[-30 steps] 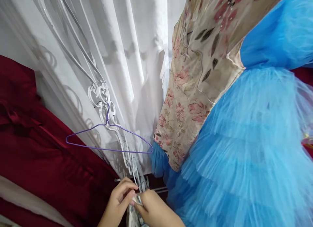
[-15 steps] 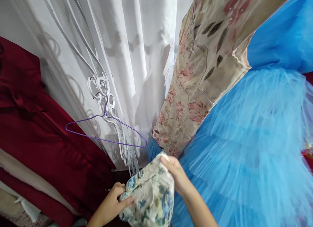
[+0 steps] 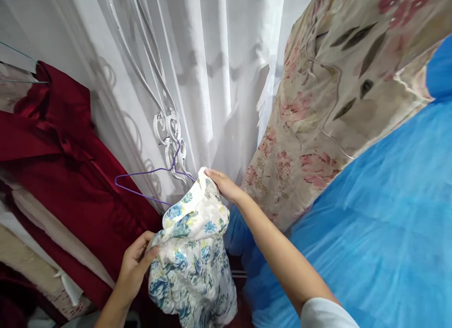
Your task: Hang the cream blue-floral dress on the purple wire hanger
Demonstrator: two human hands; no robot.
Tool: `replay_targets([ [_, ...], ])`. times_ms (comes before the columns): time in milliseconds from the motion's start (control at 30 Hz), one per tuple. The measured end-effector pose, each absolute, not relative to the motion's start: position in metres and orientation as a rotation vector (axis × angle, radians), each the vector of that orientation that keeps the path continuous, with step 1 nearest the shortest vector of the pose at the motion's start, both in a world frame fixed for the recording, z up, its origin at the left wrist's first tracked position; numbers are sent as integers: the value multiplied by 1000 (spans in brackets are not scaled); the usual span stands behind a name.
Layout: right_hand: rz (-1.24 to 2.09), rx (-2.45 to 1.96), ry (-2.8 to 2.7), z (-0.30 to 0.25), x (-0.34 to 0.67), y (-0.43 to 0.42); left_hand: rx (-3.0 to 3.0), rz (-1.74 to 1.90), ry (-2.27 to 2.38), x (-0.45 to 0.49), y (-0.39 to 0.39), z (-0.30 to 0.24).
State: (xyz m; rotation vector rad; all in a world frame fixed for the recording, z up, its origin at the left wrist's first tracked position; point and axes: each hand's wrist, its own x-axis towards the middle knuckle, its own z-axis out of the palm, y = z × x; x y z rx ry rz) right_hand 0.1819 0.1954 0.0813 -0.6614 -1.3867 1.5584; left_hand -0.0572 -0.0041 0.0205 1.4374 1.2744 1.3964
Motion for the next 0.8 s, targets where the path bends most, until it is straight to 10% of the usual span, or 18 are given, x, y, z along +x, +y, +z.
replay_targets([
  [500, 1758, -681, -1403, 114, 180, 171, 2285, 1134, 1840, -274, 98, 80],
  [800, 1636, -781, -1366, 87, 170, 170, 2108, 1291, 1408, -192, 164, 138],
])
